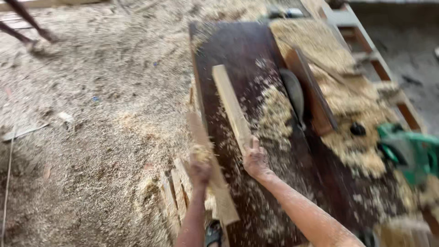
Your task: The person cuts a wooden beam into smaller pieces using a stationary circular saw.
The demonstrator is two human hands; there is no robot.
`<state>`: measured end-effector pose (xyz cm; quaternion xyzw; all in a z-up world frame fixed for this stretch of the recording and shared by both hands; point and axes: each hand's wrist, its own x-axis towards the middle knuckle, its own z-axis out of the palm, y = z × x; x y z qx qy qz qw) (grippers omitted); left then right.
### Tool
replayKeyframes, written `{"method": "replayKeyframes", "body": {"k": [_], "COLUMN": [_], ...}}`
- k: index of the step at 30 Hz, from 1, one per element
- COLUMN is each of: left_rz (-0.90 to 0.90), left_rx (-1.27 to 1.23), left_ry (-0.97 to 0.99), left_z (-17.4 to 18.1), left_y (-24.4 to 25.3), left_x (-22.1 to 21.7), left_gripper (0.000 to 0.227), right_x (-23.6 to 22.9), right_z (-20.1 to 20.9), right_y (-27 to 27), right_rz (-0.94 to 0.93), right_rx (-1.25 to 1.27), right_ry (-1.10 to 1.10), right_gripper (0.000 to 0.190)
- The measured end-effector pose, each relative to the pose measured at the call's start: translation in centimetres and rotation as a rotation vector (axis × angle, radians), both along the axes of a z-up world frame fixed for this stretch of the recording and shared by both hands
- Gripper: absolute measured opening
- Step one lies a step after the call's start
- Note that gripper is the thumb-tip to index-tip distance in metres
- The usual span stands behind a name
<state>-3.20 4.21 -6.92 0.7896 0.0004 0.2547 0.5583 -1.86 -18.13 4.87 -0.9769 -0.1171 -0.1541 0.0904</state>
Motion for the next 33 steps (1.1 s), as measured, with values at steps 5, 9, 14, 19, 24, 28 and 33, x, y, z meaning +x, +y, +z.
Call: {"method": "replayKeyframes", "body": {"k": [5,9,14,19,24,28,33], "left_rz": [0.211,0.197,-0.373,-0.734,-0.967,-0.978,-0.710], "left_rx": [-0.105,0.535,0.975,0.850,0.335,-0.231,-0.794], "left_ry": [0.800,0.656,0.157,-0.166,0.042,0.217,0.671], "left_z": [5.3,14.7,20.3,28.0,32.5,30.6,22.8], "left_y": [13.9,12.9,-6.5,-23.8,-34.5,-38.9,-41.0], "left_x": [-0.8,-4.5,-11.2,-16.6,-19.8,-17.9,-16.5], "left_gripper": [0.098,0.137,0.125,0.116,0.072,0.062,0.076], "right_x": [-12.0,-18.8,-24.2,-31.1,-36.3,-38.6,-43.4], "right_z": [1.3,1.9,9.5,24.6,30.4,23.4,12.4], "right_y": [-6.9,-10.9,-17.1,-27.4,-36.1,-37.9,-35.7], "right_rz": [-0.201,-0.228,-0.240,-0.054,-0.047,-0.032,-0.382], "right_rx": [0.254,0.349,0.195,0.219,0.553,0.440,0.457], "right_ry": [0.336,0.538,0.530,0.143,-0.425,-0.212,0.258], "right_gripper": [0.082,0.058,0.041,0.055,0.067,0.119,0.105]}}
